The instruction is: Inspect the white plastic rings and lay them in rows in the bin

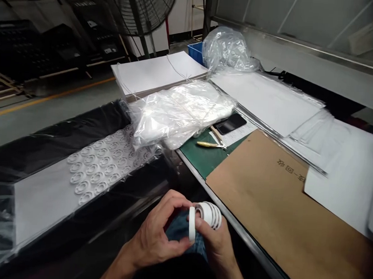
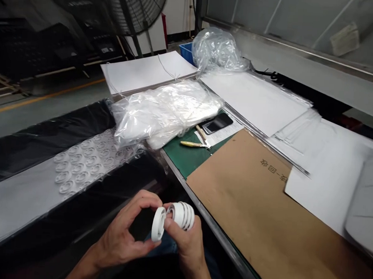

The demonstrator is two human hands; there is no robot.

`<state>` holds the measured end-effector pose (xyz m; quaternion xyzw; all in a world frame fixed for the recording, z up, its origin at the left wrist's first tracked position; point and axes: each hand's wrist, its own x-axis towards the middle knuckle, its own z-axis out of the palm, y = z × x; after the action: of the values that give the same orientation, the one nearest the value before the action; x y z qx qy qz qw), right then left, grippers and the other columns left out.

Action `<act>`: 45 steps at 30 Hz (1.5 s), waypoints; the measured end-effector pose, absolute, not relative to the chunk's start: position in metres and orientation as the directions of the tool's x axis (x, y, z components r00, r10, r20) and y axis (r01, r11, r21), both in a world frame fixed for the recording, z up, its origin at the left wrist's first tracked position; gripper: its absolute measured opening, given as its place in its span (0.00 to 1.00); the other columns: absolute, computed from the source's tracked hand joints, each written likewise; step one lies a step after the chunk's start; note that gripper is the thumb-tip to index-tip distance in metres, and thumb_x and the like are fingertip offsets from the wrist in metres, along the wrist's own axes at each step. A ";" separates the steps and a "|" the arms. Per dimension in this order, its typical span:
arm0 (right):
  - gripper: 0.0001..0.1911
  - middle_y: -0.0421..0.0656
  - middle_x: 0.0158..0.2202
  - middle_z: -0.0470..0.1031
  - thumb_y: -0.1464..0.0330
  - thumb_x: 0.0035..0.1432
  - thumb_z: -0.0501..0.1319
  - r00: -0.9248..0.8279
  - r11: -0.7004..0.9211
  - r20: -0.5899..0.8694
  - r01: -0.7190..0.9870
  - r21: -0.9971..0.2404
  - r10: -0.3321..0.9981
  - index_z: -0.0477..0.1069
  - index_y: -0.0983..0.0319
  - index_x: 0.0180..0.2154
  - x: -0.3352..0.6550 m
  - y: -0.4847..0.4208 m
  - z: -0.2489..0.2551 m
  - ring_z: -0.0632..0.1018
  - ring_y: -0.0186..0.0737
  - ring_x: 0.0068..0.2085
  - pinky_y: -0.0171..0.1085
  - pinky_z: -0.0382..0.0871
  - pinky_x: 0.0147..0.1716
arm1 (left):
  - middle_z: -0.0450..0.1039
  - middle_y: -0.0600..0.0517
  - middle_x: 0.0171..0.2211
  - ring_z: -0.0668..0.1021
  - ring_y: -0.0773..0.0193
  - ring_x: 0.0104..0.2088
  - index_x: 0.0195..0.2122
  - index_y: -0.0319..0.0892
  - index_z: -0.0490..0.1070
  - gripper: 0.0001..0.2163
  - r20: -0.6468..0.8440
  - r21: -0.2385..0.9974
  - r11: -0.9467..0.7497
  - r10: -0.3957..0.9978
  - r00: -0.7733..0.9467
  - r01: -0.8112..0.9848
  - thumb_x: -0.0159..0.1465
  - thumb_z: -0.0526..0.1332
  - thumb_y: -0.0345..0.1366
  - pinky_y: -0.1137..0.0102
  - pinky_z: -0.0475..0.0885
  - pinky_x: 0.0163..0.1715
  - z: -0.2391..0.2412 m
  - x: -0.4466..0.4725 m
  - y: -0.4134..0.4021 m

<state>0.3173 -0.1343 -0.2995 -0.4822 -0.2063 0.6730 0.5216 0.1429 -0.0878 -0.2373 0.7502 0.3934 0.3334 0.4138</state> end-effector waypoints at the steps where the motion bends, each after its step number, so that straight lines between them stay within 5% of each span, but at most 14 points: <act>1: 0.19 0.45 0.35 0.85 0.57 0.50 0.79 -0.010 -0.382 -0.440 -0.512 -0.770 0.898 0.86 0.61 0.41 0.318 -0.133 -0.302 0.80 0.44 0.36 0.39 0.76 0.39 | 0.75 0.51 0.46 0.80 0.60 0.45 0.53 0.50 0.70 0.27 0.175 0.880 -0.352 0.865 0.471 0.319 0.54 0.72 0.24 0.68 0.78 0.46 -0.238 0.145 -0.087; 18: 0.14 0.41 0.35 0.83 0.60 0.51 0.79 -0.036 -0.352 -0.419 -0.612 -0.708 0.907 0.85 0.60 0.38 0.317 -0.133 -0.296 0.78 0.41 0.37 0.37 0.73 0.41 | 0.75 0.48 0.49 0.80 0.55 0.50 0.56 0.51 0.70 0.23 0.168 0.895 -0.331 0.872 0.459 0.300 0.61 0.73 0.31 0.63 0.77 0.52 -0.252 0.142 -0.084; 31: 0.18 0.43 0.39 0.84 0.61 0.51 0.79 -0.065 -0.326 -0.377 -0.652 -0.684 0.924 0.85 0.60 0.43 0.312 -0.134 -0.296 0.79 0.43 0.39 0.39 0.74 0.43 | 0.75 0.45 0.54 0.79 0.54 0.55 0.60 0.50 0.69 0.24 0.339 0.860 -0.476 0.801 0.494 0.182 0.65 0.67 0.26 0.61 0.78 0.55 -0.262 0.136 -0.086; 45: 0.19 0.45 0.39 0.85 0.56 0.52 0.78 -0.071 -0.373 -0.420 -0.608 -0.701 0.905 0.86 0.60 0.41 0.308 -0.129 -0.297 0.80 0.46 0.41 0.41 0.75 0.44 | 0.75 0.52 0.41 0.80 0.60 0.38 0.45 0.45 0.72 0.17 0.055 0.898 -0.174 0.956 0.289 0.404 0.57 0.74 0.38 0.66 0.76 0.40 -0.250 0.140 -0.084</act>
<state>0.3079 -0.1293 -0.2965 -0.4257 -0.1741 0.7107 0.5324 0.1396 -0.0837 -0.2500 0.6889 0.4934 0.3351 0.4120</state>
